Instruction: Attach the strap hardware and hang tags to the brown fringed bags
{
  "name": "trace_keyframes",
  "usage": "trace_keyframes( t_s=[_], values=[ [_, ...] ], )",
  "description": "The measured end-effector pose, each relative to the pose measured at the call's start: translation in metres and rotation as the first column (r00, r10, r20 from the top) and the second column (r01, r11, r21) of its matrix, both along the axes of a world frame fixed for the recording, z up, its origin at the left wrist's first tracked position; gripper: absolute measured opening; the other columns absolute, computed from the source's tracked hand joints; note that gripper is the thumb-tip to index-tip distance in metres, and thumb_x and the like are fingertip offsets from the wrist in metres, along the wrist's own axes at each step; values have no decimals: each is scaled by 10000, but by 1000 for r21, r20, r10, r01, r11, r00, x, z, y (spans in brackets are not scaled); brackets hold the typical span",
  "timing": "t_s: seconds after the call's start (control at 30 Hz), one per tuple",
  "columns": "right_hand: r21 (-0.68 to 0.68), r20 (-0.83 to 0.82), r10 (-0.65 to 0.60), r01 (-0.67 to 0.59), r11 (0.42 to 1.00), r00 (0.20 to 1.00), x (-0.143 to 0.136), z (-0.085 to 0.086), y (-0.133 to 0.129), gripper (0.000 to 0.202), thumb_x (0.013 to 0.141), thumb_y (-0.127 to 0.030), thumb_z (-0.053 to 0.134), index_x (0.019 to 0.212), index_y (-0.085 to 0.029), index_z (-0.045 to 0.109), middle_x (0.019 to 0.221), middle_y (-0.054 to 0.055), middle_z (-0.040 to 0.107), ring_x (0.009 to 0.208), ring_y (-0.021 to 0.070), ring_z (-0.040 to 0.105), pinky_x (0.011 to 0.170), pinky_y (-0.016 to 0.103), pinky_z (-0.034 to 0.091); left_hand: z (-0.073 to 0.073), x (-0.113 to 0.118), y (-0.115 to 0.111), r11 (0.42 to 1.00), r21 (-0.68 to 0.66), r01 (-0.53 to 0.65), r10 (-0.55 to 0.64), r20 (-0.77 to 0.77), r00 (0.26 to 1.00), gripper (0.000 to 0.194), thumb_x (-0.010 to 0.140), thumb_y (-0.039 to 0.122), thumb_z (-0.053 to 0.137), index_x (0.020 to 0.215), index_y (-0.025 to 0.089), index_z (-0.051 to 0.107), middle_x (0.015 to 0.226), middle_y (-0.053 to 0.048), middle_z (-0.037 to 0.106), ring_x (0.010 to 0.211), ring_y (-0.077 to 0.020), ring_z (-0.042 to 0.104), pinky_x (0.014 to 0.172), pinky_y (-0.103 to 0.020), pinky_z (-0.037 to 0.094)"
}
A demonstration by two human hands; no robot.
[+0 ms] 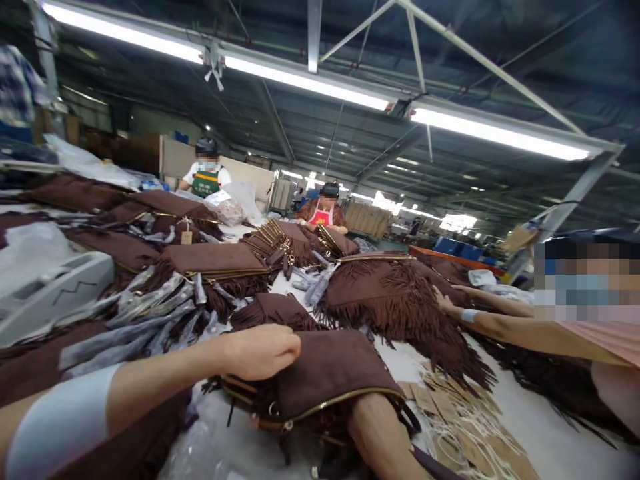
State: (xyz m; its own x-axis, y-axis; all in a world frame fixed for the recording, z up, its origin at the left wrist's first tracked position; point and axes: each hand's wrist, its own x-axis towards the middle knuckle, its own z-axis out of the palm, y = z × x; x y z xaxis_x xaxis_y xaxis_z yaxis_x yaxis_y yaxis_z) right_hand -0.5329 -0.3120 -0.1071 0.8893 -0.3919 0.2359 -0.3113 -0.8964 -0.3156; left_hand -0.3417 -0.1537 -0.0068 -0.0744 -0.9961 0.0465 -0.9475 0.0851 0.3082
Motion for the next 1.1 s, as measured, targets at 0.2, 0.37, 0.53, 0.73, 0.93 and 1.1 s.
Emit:
trace_keyframes(
  t_s=[0.2,0.37,0.53,0.73,0.93,1.1],
  values=[
    [-201,-92,-53,34,979,994,-44,1,42,235,951,-254,441,821,-247,637,849,47,701,811,222,674,677,288,460,-28,-21,49,986,114,-118,94,202,975,215,749,299,690,908,169,627,965,-79,667,866,-274,636,723,-347,500],
    [-205,-56,-129,115,972,990,-5,-1,99,213,782,-415,691,837,-212,658,777,63,716,661,260,689,518,286,381,-50,-33,35,997,31,-72,66,180,982,127,861,189,514,812,171,629,896,-68,673,832,-242,625,711,-325,462],
    [9,207,-173,174,985,963,24,20,103,118,890,-256,542,785,-219,581,771,17,690,716,199,672,582,250,384,-29,-14,28,996,-1,-93,90,-230,969,295,928,314,376,701,177,505,755,-5,600,718,-157,541,637,-240,390],
    [11,35,-191,191,982,981,9,47,78,197,959,-278,470,804,-222,578,756,15,722,690,178,682,526,225,328,-20,13,30,984,-13,-177,171,-197,965,320,897,389,367,668,183,455,737,-7,565,720,-166,507,650,-250,349],
    [-306,-249,-500,423,853,829,-64,41,-8,207,967,-255,451,903,-219,644,828,83,749,800,267,709,555,271,338,-33,50,35,964,-56,-259,258,-16,966,320,910,375,348,697,193,503,799,-29,617,782,-195,560,700,-270,354],
    [-307,-275,-550,470,828,789,-91,39,-27,257,983,-291,408,897,-229,642,865,82,747,835,257,697,611,280,371,-48,82,27,951,-139,-276,288,82,954,320,913,382,374,733,209,573,840,-39,647,846,-224,597,754,-295,394]
  ],
)
